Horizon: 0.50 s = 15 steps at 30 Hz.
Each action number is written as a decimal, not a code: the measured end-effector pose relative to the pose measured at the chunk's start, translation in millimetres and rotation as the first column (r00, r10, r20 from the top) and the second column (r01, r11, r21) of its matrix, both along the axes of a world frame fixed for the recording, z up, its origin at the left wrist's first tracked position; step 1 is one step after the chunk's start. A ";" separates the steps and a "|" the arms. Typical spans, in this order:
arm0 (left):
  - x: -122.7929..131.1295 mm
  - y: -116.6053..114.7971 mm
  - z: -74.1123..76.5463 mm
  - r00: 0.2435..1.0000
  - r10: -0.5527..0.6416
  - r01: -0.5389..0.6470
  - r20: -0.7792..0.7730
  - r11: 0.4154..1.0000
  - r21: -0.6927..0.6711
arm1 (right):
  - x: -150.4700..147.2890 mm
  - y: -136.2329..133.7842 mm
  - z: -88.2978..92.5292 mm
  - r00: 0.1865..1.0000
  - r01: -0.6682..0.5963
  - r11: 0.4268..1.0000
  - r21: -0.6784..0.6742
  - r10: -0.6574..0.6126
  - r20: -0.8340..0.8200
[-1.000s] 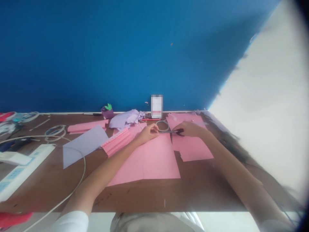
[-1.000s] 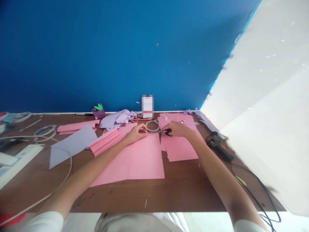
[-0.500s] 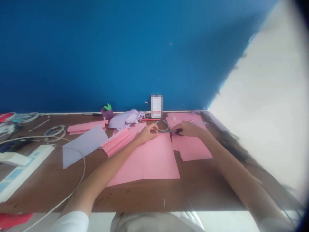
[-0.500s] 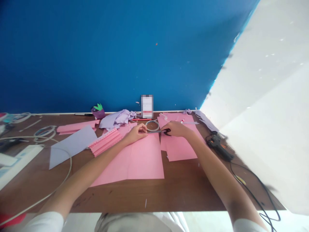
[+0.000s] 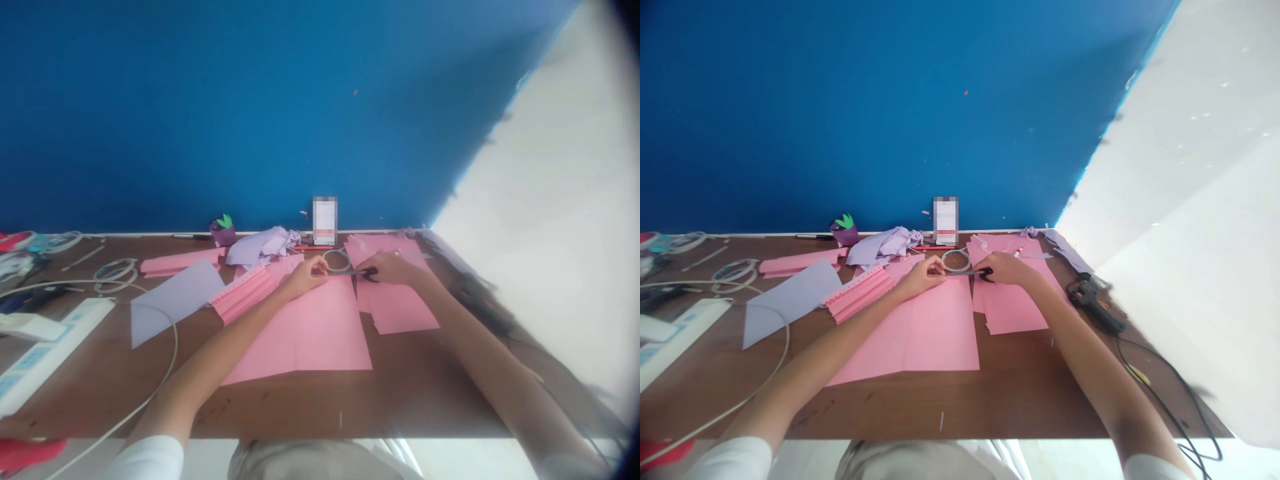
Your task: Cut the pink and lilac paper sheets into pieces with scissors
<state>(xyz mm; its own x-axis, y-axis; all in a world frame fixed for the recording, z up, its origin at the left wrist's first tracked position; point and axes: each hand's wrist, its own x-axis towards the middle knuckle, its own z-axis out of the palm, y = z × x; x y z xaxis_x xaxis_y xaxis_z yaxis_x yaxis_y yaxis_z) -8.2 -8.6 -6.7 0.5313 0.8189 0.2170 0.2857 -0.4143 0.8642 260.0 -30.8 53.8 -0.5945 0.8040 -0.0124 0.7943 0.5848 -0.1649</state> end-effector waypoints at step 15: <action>0.4 1.9 -2.4 0.999 -0.018 0.018 0.033 1.000 0.008 | -7.5 -2.4 4.4 0.999 0.025 0.999 -0.021 -0.025 0.023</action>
